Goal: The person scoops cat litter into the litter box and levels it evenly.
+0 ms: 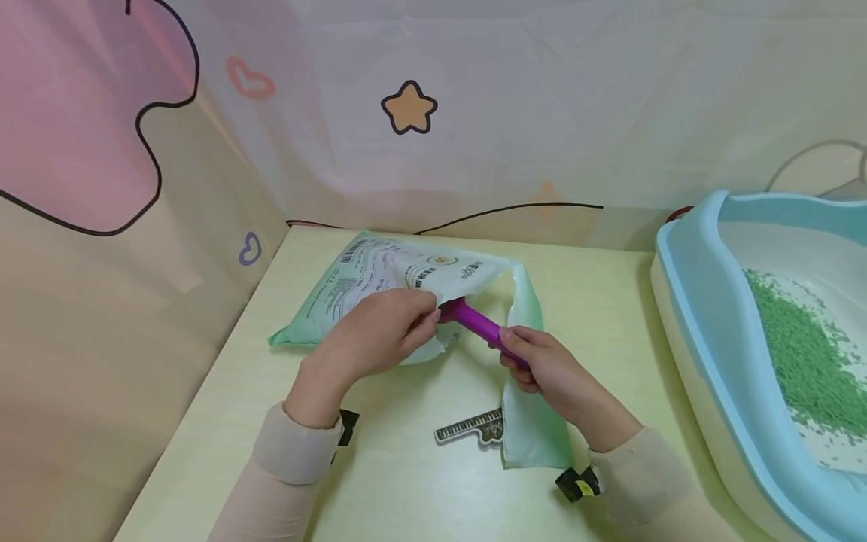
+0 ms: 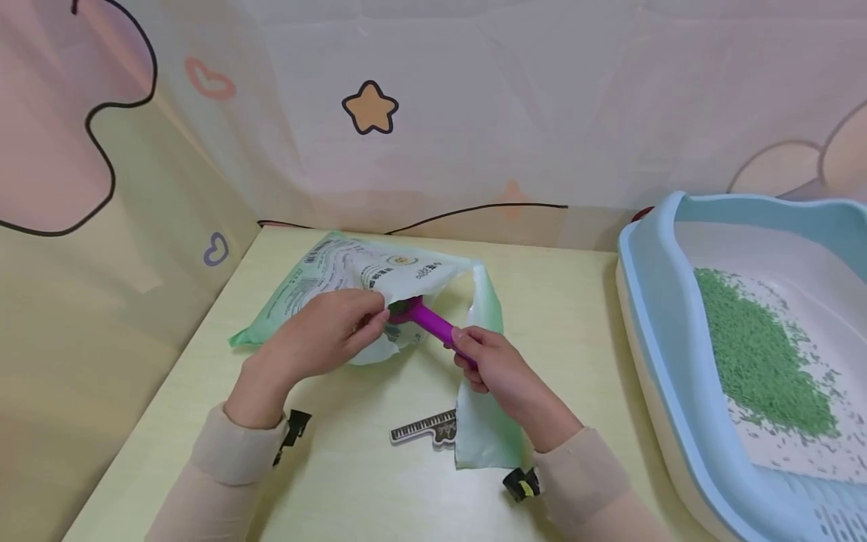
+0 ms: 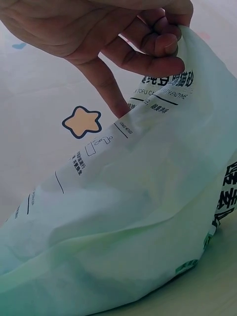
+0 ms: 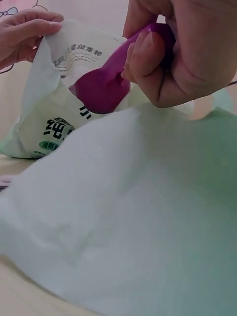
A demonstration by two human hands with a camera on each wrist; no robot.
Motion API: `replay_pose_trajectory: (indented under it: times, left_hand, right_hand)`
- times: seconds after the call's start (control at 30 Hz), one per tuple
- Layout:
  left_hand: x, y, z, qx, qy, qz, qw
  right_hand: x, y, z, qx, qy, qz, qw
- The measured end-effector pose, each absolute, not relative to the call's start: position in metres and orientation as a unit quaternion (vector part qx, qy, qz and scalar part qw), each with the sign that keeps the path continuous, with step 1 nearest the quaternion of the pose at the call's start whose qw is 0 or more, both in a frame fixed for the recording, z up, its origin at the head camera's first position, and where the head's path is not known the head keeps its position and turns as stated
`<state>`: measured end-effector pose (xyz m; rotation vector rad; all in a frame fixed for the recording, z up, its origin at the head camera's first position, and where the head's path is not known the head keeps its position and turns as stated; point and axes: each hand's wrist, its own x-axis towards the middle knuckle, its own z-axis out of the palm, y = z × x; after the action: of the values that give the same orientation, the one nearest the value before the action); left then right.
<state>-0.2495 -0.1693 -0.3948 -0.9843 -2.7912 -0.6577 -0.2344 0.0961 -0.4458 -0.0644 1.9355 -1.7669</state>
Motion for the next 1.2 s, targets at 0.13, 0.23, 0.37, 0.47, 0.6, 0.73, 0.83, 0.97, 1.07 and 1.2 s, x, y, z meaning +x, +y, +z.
replay_pose_trajectory:
  times: [0.13,0.23,0.37,0.47,0.6,0.73,0.83,0.97,1.07,1.2]
  left_hand:
    - [-0.249,-0.171,-0.395,-0.323,-0.920,-0.217,0.054]
    - [-0.249,-0.172,-0.395,-0.323,-0.919,-0.219,0.057]
    - [-0.249,-0.172,-0.396,-0.326,-0.917,-0.220,0.063]
    - [-0.250,-0.171,-0.396,-0.327,-0.916,-0.220,0.066]
    - [-0.250,-0.170,-0.396,-0.328,-0.916,-0.221,0.069]
    - [-0.250,-0.170,-0.395,-0.329,-0.915,-0.221,0.069]
    - [-0.250,-0.170,-0.395,-0.328,-0.916,-0.222,0.067]
    - [-0.250,-0.170,-0.395,-0.324,-0.917,-0.223,0.066]
    - [-0.250,-0.171,-0.396,-0.324,-0.917,-0.222,0.069]
    - [-0.250,-0.171,-0.397,-0.326,-0.916,-0.222,0.074]
  right_hand:
    - [-0.234,0.103,-0.451,-0.019,0.686,-0.670,0.283]
    - [-0.236,0.105,-0.456,-0.014,0.663,-0.684,0.305]
    - [-0.238,0.105,-0.462,-0.005,0.641,-0.693,0.330]
    - [-0.239,0.105,-0.465,0.000,0.635,-0.694,0.338]
    - [-0.239,0.108,-0.467,-0.004,0.634,-0.692,0.345]
    - [-0.238,0.113,-0.468,-0.003,0.633,-0.689,0.354]
    - [-0.239,0.116,-0.468,0.000,0.633,-0.687,0.357]
    - [-0.239,0.118,-0.469,0.003,0.642,-0.680,0.355]
    - [-0.240,0.117,-0.469,0.002,0.649,-0.675,0.350]
    - [-0.240,0.116,-0.470,0.000,0.652,-0.673,0.348]
